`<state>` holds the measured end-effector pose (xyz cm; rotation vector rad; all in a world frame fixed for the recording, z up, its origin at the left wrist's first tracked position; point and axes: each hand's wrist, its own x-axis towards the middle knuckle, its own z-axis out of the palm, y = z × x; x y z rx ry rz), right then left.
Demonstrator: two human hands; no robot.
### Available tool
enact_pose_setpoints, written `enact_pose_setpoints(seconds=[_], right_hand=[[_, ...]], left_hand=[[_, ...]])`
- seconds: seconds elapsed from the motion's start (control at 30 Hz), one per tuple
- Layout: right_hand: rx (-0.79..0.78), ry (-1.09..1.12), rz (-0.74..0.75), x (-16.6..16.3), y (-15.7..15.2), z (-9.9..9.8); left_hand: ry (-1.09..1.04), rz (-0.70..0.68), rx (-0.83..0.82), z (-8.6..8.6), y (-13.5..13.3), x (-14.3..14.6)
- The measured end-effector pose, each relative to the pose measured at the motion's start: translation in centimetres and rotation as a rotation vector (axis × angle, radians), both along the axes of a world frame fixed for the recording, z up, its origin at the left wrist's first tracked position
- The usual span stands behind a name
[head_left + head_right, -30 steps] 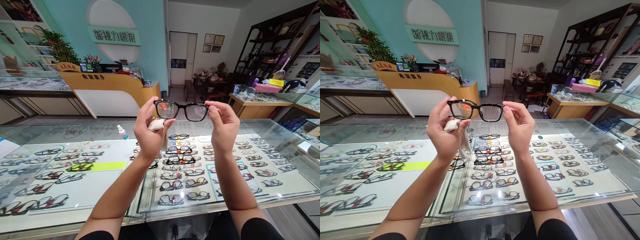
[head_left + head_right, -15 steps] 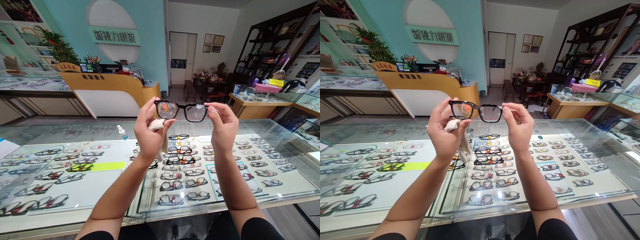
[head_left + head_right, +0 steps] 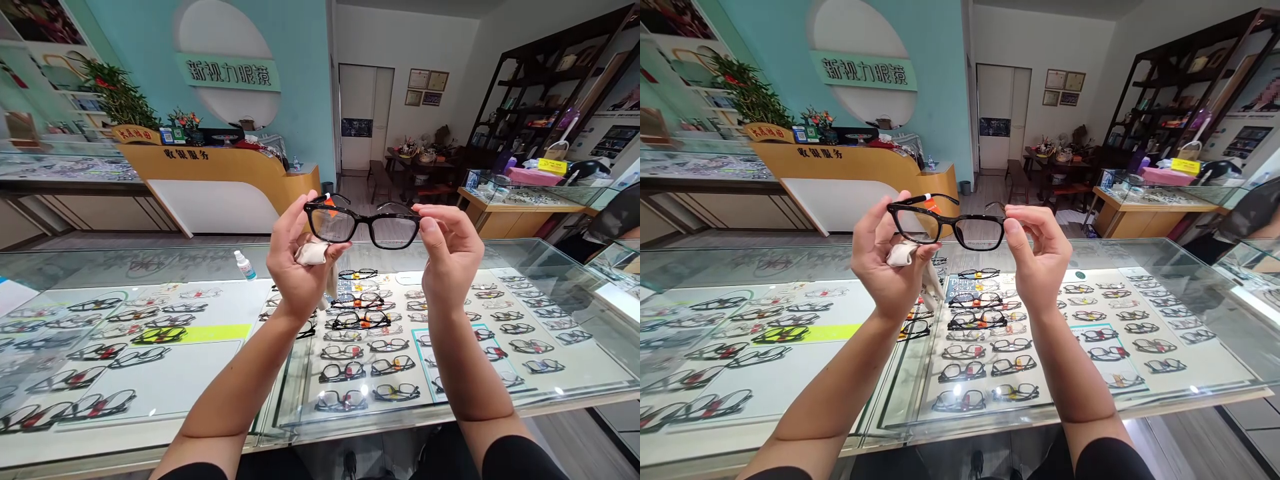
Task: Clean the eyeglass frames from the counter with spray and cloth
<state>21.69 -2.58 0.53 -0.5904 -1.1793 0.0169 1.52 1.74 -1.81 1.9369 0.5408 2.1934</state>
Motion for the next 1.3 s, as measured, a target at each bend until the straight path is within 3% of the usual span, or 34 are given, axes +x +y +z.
enact_pose_setpoints(seconds=[0.2,0.6,1.3], right_hand=[[0.008,0.030,0.083,0.06,0.18,-0.15],[-0.089,0.122,0.258,-0.37,-0.27,-0.18],[-0.103,0.070,0.244,-0.43,-0.06,-0.50]], left_hand=[[0.022,0.030,-0.029,-0.29,0.53,0.13],[0.029,-0.108,0.057,-0.22,0.94,-0.17],[0.063,-0.098,0.023,-0.56,1.04,-0.12]])
